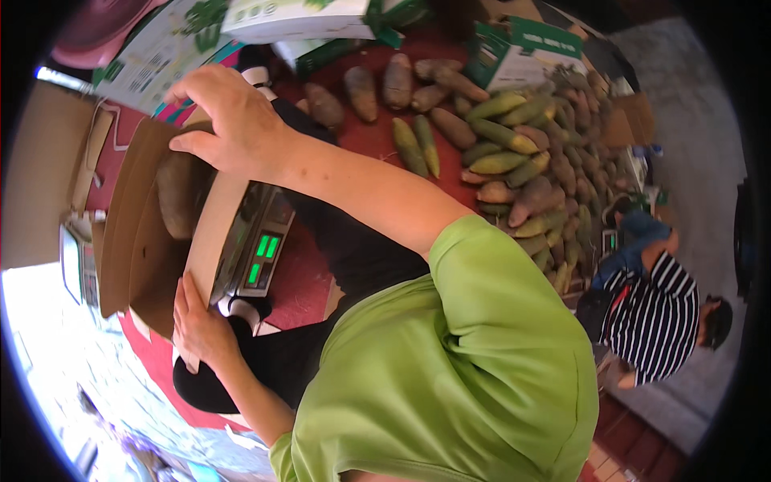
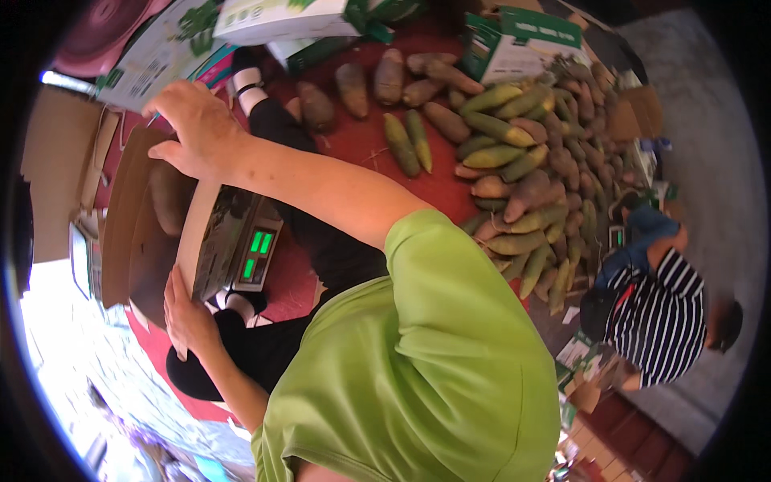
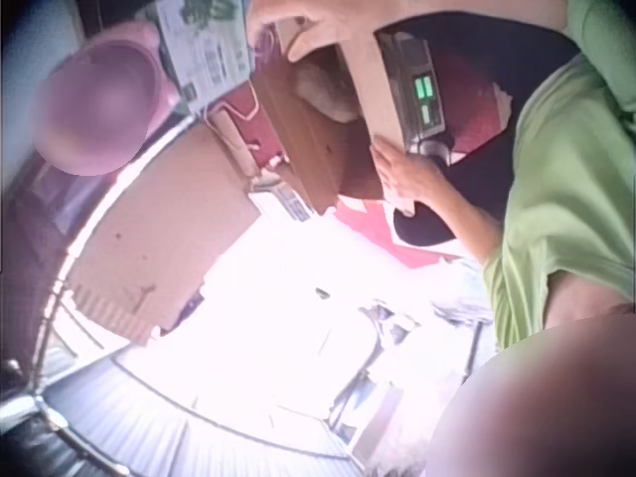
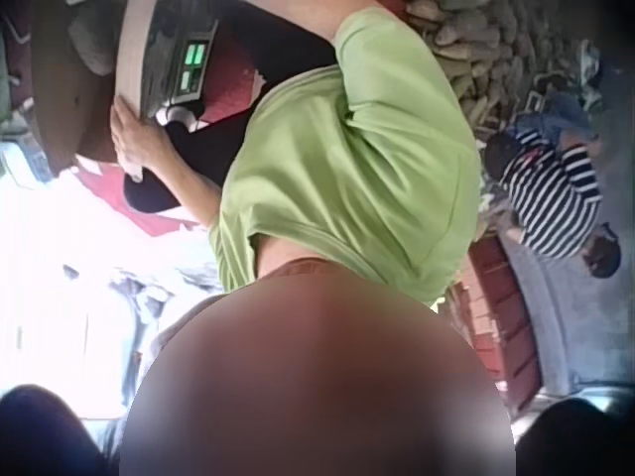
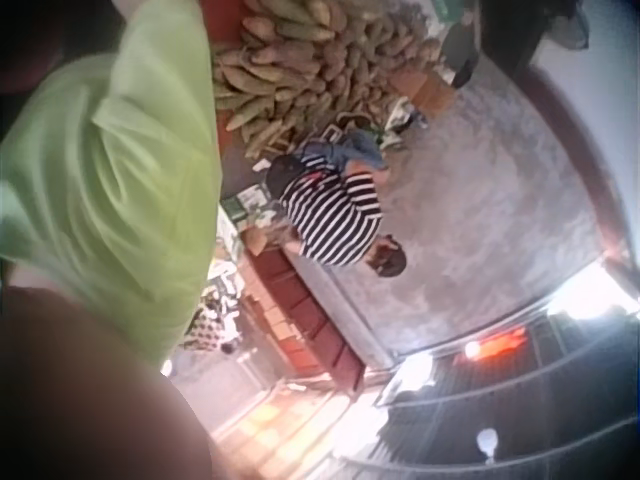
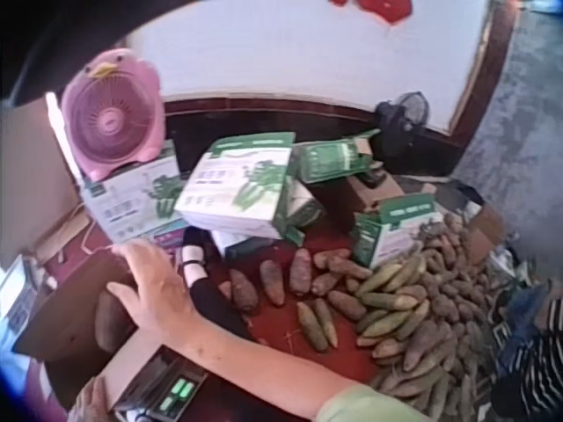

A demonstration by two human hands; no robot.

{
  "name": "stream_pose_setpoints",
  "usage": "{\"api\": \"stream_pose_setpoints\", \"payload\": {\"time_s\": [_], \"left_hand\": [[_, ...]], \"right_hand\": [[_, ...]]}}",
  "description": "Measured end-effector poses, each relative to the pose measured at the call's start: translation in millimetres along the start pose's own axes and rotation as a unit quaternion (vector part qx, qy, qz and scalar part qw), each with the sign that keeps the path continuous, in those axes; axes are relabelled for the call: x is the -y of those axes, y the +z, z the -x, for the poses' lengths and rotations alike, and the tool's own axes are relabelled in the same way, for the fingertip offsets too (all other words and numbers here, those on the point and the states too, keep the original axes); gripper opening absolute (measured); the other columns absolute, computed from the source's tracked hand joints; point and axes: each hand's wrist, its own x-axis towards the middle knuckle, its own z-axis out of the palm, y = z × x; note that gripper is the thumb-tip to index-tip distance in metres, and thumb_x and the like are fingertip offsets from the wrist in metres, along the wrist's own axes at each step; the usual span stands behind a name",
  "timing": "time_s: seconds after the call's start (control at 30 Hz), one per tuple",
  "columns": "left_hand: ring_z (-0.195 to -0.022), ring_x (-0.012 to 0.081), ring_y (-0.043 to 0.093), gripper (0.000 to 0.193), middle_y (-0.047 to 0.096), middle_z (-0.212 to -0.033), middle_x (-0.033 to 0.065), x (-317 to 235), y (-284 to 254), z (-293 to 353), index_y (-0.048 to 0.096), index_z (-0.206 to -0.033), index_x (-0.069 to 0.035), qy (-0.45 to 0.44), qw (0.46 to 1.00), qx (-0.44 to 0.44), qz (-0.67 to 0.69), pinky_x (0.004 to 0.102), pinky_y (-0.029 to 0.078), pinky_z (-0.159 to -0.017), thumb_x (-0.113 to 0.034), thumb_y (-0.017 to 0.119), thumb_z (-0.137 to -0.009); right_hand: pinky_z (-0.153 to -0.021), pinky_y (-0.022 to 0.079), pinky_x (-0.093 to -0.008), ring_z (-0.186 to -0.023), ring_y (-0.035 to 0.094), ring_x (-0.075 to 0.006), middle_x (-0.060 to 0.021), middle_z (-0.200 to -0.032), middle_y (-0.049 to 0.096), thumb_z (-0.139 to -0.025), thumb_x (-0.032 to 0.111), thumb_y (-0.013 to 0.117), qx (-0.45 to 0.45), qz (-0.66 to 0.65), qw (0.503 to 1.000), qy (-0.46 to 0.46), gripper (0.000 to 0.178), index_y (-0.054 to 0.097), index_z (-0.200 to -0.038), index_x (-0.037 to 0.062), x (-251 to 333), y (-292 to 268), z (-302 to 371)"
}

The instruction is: Sort and package produce (radishes/lotus roots) from a pile into boxes after weighing them.

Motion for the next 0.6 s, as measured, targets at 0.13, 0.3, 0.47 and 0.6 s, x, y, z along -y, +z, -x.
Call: {"api": "stream_pose_setpoints", "payload": {"time_s": [0.13,0.3,0.47,0.6], "left_hand": [[-0.108,0.0293,0.057,0.053,0.056,-0.127,0.0059,2.8,3.4,-2.5,0.052,-0.129,-0.017,0.017,1.000,-0.007,-0.012,0.0413,0.046,-0.086,0.000,0.051,-0.078],[-0.107,0.0286,0.057,0.057,0.056,-0.126,0.0052,-6.6,-0.5,-3.5,0.050,-0.131,-0.018,0.008,0.999,0.013,-0.032,0.0412,0.046,-0.087,0.002,0.051,-0.078],[-0.108,0.0289,0.057,0.060,0.056,-0.125,0.0079,1.2,1.6,1.7,0.049,-0.132,-0.016,0.027,0.999,0.004,-0.033,0.0419,0.046,-0.088,0.005,0.052,-0.076],[-0.107,0.0311,0.058,0.060,0.057,-0.123,0.0112,-0.2,8.3,-1.9,0.049,-0.131,-0.014,0.035,0.999,-0.005,-0.033,0.0432,0.047,-0.088,0.007,0.052,-0.075]], "right_hand": [[-0.078,0.046,-0.0371,-0.091,0.056,-0.0284,-0.0103,-0.098,0.059,-0.073,0.010,0.068,-0.029,0.086,0.993,0.077,0.028,0.059,-0.100,0.0072,-46.0,-68.8,54.0],[-0.081,0.046,-0.0407,-0.093,0.057,-0.0339,-0.0148,-0.092,0.060,-0.074,0.011,0.067,0.042,0.186,0.900,0.391,0.025,0.060,-0.097,0.0051,-90.1,-164.1,206.3],[-0.078,0.049,-0.0427,-0.093,0.061,-0.0347,-0.0192,-0.094,0.063,-0.076,0.023,0.064,0.232,0.309,0.701,0.600,0.027,0.061,-0.095,0.0053,-87.2,-237.0,379.4],[-0.077,0.049,-0.0428,-0.091,0.061,-0.0345,-0.0184,-0.092,0.063,-0.074,0.025,0.065,0.316,0.291,0.589,0.685,0.025,0.062,-0.090,0.0057,-60.7,-273.7,463.9]]}}
